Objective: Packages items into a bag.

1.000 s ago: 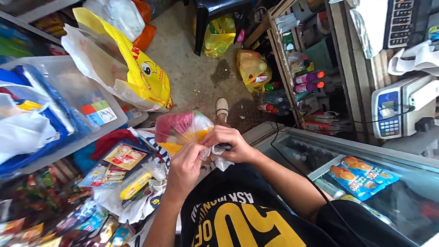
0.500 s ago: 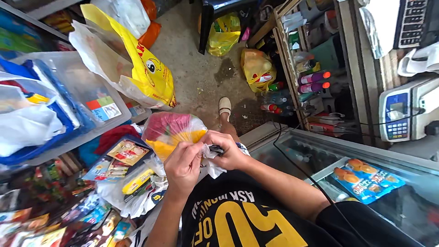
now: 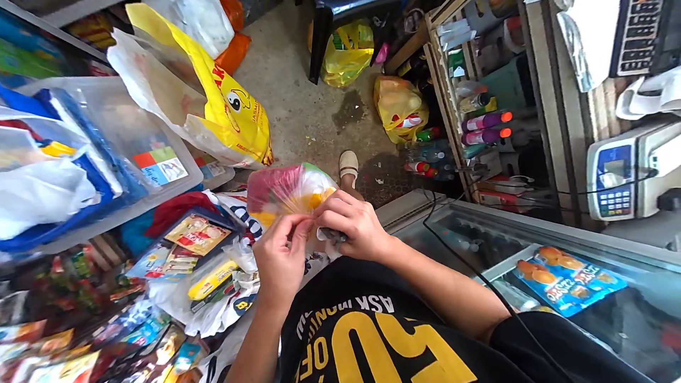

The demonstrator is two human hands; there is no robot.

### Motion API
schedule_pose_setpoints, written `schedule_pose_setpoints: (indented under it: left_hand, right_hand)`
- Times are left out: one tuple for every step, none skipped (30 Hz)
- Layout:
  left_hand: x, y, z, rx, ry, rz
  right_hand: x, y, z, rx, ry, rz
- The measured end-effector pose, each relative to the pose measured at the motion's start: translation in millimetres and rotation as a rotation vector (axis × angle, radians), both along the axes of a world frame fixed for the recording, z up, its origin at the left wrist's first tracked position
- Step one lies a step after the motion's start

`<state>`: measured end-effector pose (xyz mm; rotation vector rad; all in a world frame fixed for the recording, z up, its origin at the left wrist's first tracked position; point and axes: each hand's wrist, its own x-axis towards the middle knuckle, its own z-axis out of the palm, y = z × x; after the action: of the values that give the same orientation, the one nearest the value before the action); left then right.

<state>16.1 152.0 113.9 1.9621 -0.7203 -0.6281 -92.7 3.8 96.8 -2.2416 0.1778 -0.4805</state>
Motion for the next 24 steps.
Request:
schedule_pose_setpoints:
  left_hand:
    - [-1.2, 0.9, 0.2, 0.015, -0.097, -0.057]
    - [-2.5, 1.3, 0.6, 0.027, -0.166, -0.096]
    - [-3.8, 1.6, 0.3, 0.039, -0.219, -0.117]
    - [-4.8, 2.6, -1.6, 0.052, -0.260, -0.125]
    - [-4.6, 4.4, -4.5, 0.063, -0.276, -0.128]
    - [-3.4, 6.2, -7.0, 0.075, -0.252, -0.131]
    - [-0.9, 8.1, -7.5, 0.094, -0.176, -0.147]
    - [2.5, 9.8, -6.7, 0.107, -0.051, -0.173]
    - [5.9, 11.7, -5.2, 0.116, 0.107, -0.199]
    - [8.9, 12.9, -2.5, 0.120, 0.294, -0.213]
    - [11.7, 12.9, 0.8, 0.124, 0.494, -0.212]
    - [13.2, 11.4, 3.9, 0.120, 0.666, -0.196]
    - [13.5, 9.3, 7.4, 0.122, 0.782, -0.181]
    - [13.1, 6.2, 12.5, 0.138, 0.851, -0.162]
    - [12.1, 1.2, 20.1, 0.166, 0.877, -0.129]
    - [11.7, -5.0, 29.3, 0.207, 0.886, -0.087]
    - [10.2, -7.6, 30.9, 0.226, 0.877, -0.039]
    - [7.2, -6.3, 26.0, 0.209, 0.863, 0.013]
    - [3.1, -0.5, 15.4, 0.161, 0.836, 0.052]
    - [0.1, 4.1, 8.4, 0.127, 0.796, 0.075]
    - [-2.3, 7.7, 4.7, 0.109, 0.734, 0.086]
    - [-4.3, 11.0, 2.9, 0.105, 0.643, 0.088]
    - [-5.2, 14.3, 2.2, 0.115, 0.521, 0.078]
    - [-5.5, 17.4, 1.4, 0.137, 0.388, 0.071]
  right_hand:
    - [0.7, -4.4, 6.0, 0.018, 0.043, 0.010]
    - [1.0, -7.8, 9.2, 0.029, 0.081, 0.027]
    - [0.9, -10.1, 9.3, 0.038, 0.104, 0.048]
    - [0.4, -10.9, 6.4, 0.045, 0.109, 0.074]
    - [-0.5, -10.5, 0.5, 0.051, 0.089, 0.102]
    - [-1.4, -11.2, -2.4, 0.059, 0.080, 0.129]
    - [-2.4, -13.2, -1.2, 0.072, 0.087, 0.153]
    - [-3.3, -15.8, 2.7, 0.098, 0.100, 0.168]
    - [-4.7, -18.1, 5.7, 0.126, 0.118, 0.184]
    - [-6.4, -19.8, 6.6, 0.158, 0.134, 0.200]
    - [-7.8, -21.3, 4.9, 0.198, 0.140, 0.212]
    - [-8.8, -22.3, 0.0, 0.238, 0.135, 0.220]
    - [-9.4, -22.4, -6.7, 0.267, 0.126, 0.230]
    - [-9.3, -21.7, -9.3, 0.288, 0.124, 0.231]
    - [-8.5, -21.3, -6.8, 0.296, 0.140, 0.222]
    - [-7.0, -21.4, -0.9, 0.298, 0.161, 0.200]
    - [-5.9, -21.2, 1.7, 0.300, 0.168, 0.183]
    - [-6.1, -20.5, -1.1, 0.308, 0.157, 0.174]
    - [-7.3, -19.6, -7.8, 0.324, 0.149, 0.177]
    - [-8.0, -18.3, -12.6, 0.345, 0.142, 0.170]
    - [-8.4, -16.6, -15.2, 0.370, 0.142, 0.149]
    - [-8.9, -14.7, -16.8, 0.399, 0.141, 0.116]
    - [-9.4, -13.1, -17.9, 0.422, 0.135, 0.072]
    - [-9.9, -11.6, -19.4, 0.432, 0.118, 0.019]
